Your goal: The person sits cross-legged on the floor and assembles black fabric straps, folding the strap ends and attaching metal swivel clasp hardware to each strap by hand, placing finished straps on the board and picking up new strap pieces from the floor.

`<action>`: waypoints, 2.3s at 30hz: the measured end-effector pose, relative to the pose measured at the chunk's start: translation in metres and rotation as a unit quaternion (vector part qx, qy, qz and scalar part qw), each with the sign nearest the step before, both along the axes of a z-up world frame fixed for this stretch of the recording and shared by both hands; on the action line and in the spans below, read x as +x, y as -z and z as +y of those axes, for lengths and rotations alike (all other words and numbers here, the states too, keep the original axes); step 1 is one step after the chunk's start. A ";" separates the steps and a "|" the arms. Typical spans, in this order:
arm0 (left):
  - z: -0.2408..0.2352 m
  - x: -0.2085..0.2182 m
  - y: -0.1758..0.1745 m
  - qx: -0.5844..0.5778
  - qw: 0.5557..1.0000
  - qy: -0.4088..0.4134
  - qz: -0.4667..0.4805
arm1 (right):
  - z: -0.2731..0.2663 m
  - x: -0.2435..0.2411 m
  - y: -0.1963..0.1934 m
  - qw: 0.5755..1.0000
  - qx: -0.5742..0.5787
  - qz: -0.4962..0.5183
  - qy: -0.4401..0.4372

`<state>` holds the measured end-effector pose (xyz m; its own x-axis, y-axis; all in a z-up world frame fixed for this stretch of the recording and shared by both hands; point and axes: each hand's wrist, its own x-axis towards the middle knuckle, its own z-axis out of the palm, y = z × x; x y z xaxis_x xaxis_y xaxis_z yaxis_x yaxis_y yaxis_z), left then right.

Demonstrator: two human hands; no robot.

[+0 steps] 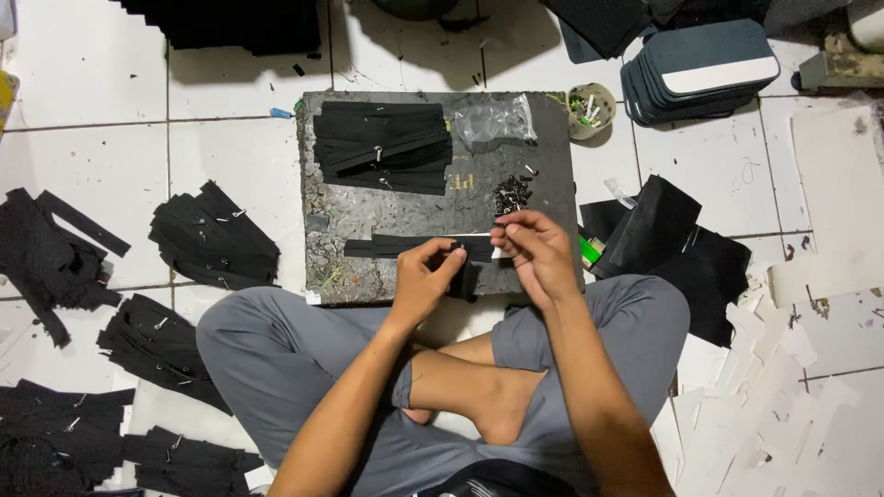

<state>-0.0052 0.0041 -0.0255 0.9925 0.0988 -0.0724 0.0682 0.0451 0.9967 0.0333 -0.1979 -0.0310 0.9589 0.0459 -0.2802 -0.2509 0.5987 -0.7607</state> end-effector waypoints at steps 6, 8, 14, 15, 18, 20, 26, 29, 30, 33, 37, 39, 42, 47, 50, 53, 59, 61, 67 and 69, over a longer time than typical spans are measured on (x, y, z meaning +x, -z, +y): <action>0.004 0.000 -0.007 0.005 1.000 -0.007 0.013 | 0.023 -0.012 -0.009 0.999 0.020 -0.010 -0.041; 0.005 -0.001 -0.004 0.008 1.000 -0.008 0.014 | 0.022 -0.011 -0.007 0.998 0.055 0.002 -0.037; 0.004 0.000 -0.006 0.043 0.999 -0.010 0.013 | 0.024 -0.010 -0.015 0.987 0.118 0.107 0.022; 0.005 0.000 -0.005 0.047 0.999 -0.014 0.013 | 0.025 -0.009 -0.015 0.985 0.117 0.122 0.020; 0.004 0.001 -0.002 0.049 0.999 -0.016 0.012 | 0.028 -0.010 -0.019 0.985 0.123 0.118 0.010; 0.004 0.002 -0.003 0.052 0.999 -0.015 0.009 | 0.030 -0.009 -0.024 0.988 0.122 0.098 -0.001; 0.004 0.002 -0.003 0.038 0.999 -0.015 0.017 | 0.023 -0.012 0.000 0.993 0.100 0.066 -0.013; 0.003 0.002 -0.004 0.031 0.999 -0.021 0.016 | 0.021 -0.013 0.003 0.993 0.095 0.066 -0.017; 0.003 0.003 -0.004 0.026 0.999 -0.022 0.013 | 0.020 -0.013 0.001 0.993 0.096 0.066 -0.021; 0.003 0.002 -0.001 0.028 0.999 -0.021 0.011 | 0.017 -0.014 0.007 0.994 0.087 0.067 -0.026; 0.005 0.001 0.000 0.026 0.999 -0.018 0.007 | 0.023 -0.018 -0.008 0.997 0.052 0.049 -0.018; 0.006 0.001 0.002 0.029 0.999 -0.014 0.005 | 0.025 -0.018 -0.014 0.998 0.049 0.038 -0.029; 0.006 0.000 -0.008 0.022 1.000 -0.010 0.011 | 0.025 -0.019 -0.013 0.998 0.050 0.018 -0.036; 0.007 -0.002 -0.005 0.010 1.000 0.003 0.019 | 0.027 -0.021 -0.009 0.999 0.033 0.001 -0.036; 0.007 -0.004 -0.003 0.019 0.999 0.009 0.027 | 0.029 -0.023 -0.004 0.999 0.018 -0.012 -0.036; 0.006 -0.003 -0.003 0.020 0.999 0.015 0.023 | 0.033 -0.024 -0.006 0.998 -0.006 -0.036 -0.047; 0.009 -0.006 0.010 0.060 0.998 0.008 0.018 | 0.036 -0.027 0.000 0.995 -0.030 -0.067 -0.060; 0.010 -0.007 0.011 0.074 0.997 -0.002 0.013 | 0.036 -0.027 0.001 0.995 -0.029 -0.072 -0.062; 0.012 -0.009 0.005 0.086 0.996 0.002 0.015 | 0.033 -0.026 -0.001 0.996 -0.016 -0.051 -0.068; 0.011 -0.009 0.006 0.084 0.996 0.000 0.017 | 0.032 -0.025 -0.003 0.996 -0.039 -0.048 -0.066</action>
<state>-0.0145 0.0148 -0.0316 0.9896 0.1127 -0.0893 0.1029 -0.1215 0.9872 0.0079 -0.1655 -0.0285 0.9685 0.1548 -0.1950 -0.2472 0.5044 -0.8273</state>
